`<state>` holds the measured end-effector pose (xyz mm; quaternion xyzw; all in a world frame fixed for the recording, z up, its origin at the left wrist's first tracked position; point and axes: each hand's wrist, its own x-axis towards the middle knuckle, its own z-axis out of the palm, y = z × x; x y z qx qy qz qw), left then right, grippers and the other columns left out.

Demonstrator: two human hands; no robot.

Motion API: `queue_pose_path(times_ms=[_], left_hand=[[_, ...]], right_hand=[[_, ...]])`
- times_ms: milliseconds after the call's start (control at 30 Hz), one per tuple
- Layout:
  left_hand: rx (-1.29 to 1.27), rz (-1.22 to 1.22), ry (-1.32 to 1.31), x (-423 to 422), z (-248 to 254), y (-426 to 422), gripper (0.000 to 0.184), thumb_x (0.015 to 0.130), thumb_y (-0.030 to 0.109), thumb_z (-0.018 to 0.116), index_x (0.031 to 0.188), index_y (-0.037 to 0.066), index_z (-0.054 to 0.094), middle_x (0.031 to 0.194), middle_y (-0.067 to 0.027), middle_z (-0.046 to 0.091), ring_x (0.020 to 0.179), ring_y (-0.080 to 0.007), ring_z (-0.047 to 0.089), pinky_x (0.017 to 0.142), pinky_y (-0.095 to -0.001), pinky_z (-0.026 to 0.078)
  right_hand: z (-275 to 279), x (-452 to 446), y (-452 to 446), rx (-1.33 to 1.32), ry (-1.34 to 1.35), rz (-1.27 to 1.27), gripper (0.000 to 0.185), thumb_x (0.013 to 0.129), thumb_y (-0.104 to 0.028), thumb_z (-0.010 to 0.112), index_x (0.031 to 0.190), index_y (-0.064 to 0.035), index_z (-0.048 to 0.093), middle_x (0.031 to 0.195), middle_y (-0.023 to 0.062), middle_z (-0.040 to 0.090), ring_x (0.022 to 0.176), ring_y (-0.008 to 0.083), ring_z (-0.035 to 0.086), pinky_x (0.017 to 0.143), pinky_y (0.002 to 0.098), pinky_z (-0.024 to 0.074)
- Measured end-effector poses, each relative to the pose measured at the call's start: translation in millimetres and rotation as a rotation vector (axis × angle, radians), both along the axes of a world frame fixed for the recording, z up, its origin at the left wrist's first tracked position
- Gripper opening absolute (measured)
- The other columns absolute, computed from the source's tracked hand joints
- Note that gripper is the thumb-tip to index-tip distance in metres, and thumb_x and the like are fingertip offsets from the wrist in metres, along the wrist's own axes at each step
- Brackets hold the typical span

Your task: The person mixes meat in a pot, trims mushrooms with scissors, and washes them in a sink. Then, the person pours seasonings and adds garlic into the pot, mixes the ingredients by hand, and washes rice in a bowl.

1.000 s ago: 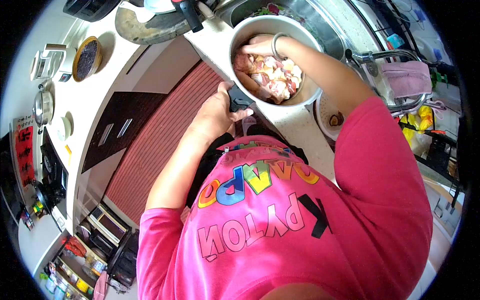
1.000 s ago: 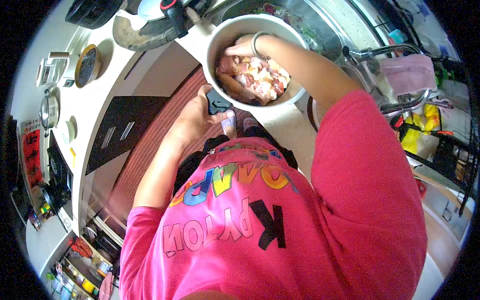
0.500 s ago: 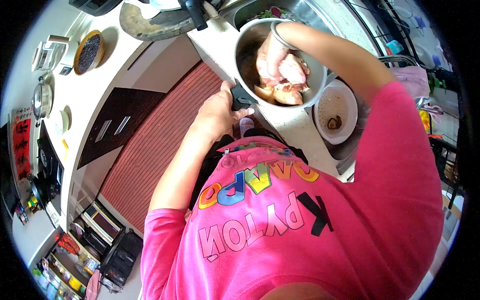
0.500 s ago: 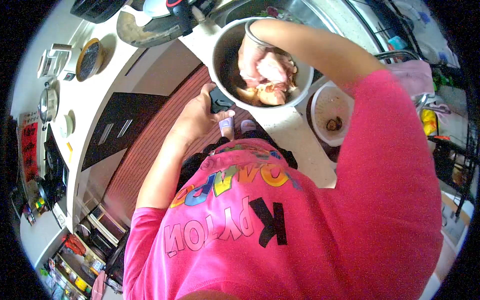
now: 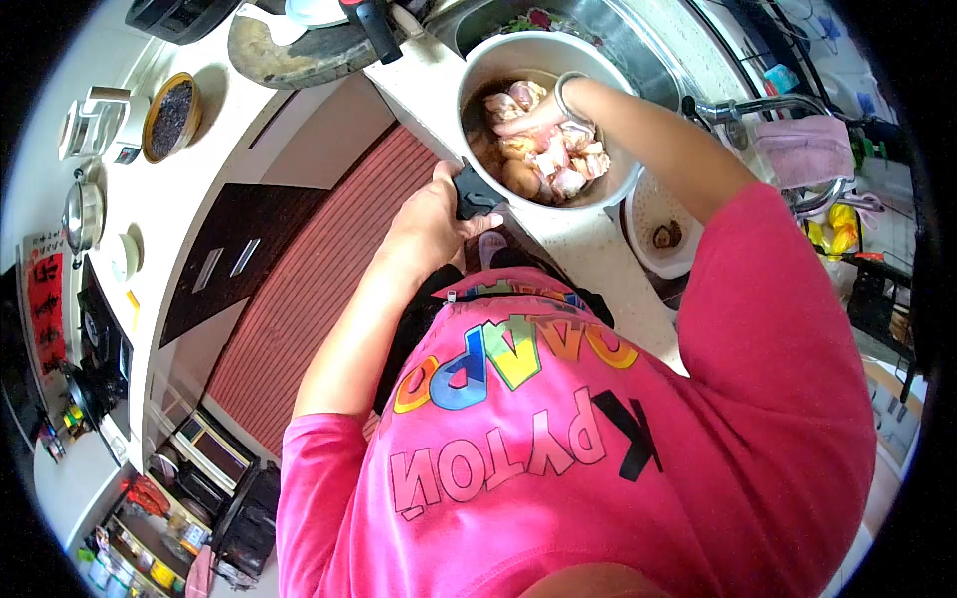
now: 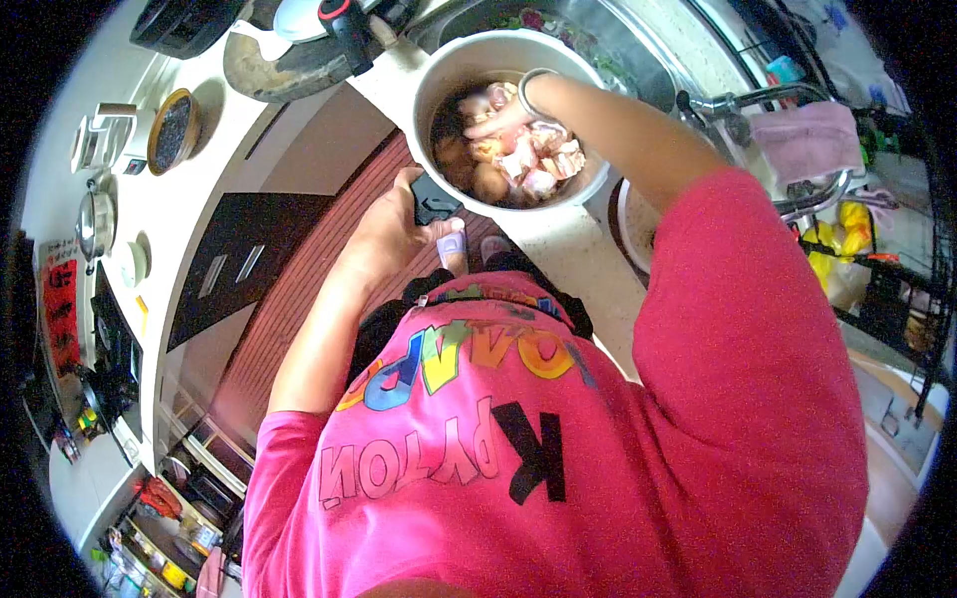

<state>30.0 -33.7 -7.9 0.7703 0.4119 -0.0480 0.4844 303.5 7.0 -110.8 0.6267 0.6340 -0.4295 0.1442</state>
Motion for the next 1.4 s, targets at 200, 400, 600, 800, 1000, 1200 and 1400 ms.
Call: queue_pose_path(times_ms=[200,400,600,800,1000,1200,1400], left_hand=[[-0.03,0.015,0.018,2,2,1,0.076,0.072,0.031,0.08,0.127,-0.001,0.038,0.101,-0.0232,0.062,0.101,-0.0325,0.061,0.087,-0.0391,0.046],[-0.172,0.09,-0.026,-1,-1,1,0.07,0.073,0.022,0.079,0.125,0.0,0.039,0.099,-0.0212,0.063,0.098,-0.0286,0.061,0.086,-0.0376,0.046],[-0.114,0.02,-0.029,-3,12,3,0.066,0.077,0.032,0.075,0.122,0.0,0.037,0.089,-0.0235,0.064,0.083,-0.036,0.066,0.077,-0.0419,0.051],[-0.294,0.094,0.044,2,22,4,0.071,0.078,0.021,0.076,0.131,-0.001,0.035,0.094,-0.017,0.064,0.087,-0.0252,0.063,0.082,-0.0359,0.048],[-0.25,0.085,-0.019,1,5,1,0.074,0.077,0.025,0.077,0.131,-0.002,0.034,0.098,-0.018,0.062,0.091,-0.0234,0.061,0.084,-0.0356,0.048],[-0.125,0.016,-0.133,-1,-2,4,0.072,0.077,0.027,0.077,0.126,-0.004,0.034,0.082,-0.0198,0.064,0.056,-0.0238,0.065,0.063,-0.0357,0.052],[0.143,-0.058,-0.241,-10,-30,-1,0.075,0.077,0.028,0.077,0.128,-0.004,0.032,0.081,-0.019,0.063,0.061,-0.0232,0.065,0.062,-0.0357,0.051]], right_hand=[[53,-20,-11,-0.513,0.592,-0.494,0.062,0.08,-0.057,0.062,0.119,-0.0079,0.059,0.118,0.0094,0.061,0.107,0.016,0.056,0.086,0.0352,0.048],[14,-31,12,-0.971,0.882,-0.673,0.036,0.082,-0.036,0.067,0.094,-0.0021,0.067,0.087,0.011,0.07,0.075,0.0192,0.068,0.071,0.0339,0.0557],[85,-32,30,-0.835,0.39,-0.105,0.027,0.073,-0.021,0.073,0.09,-0.0004,0.068,0.086,0.0123,0.07,0.068,0.0184,0.067,0.062,0.0287,0.0544],[177,-19,-6,-0.233,0.098,0.407,0.053,0.071,-0.045,0.074,0.084,0.0057,0.065,0.084,0.0155,0.068,0.071,0.024,0.063,0.069,0.0352,0.0493],[144,-34,-32,-0.239,-0.446,0.312,0.079,0.067,-0.059,0.071,0.101,0.0113,0.061,0.092,0.0226,0.066,0.087,0.0309,0.065,0.08,0.0353,0.0501],[82,-31,-34,-0.074,-0.209,-0.114,0.141,0.055,-0.055,0.081,0.138,0.0176,-0.007,0.134,0.0367,0.036,0.121,0.0354,0.048,0.099,0.0319,0.0413],[44,-38,-39,-0.139,0.393,-0.588,0.087,0.062,-0.035,0.082,0.125,0.0112,0.043,0.122,0.0223,0.053,0.117,0.0258,0.051,0.098,0.0322,0.0412]])
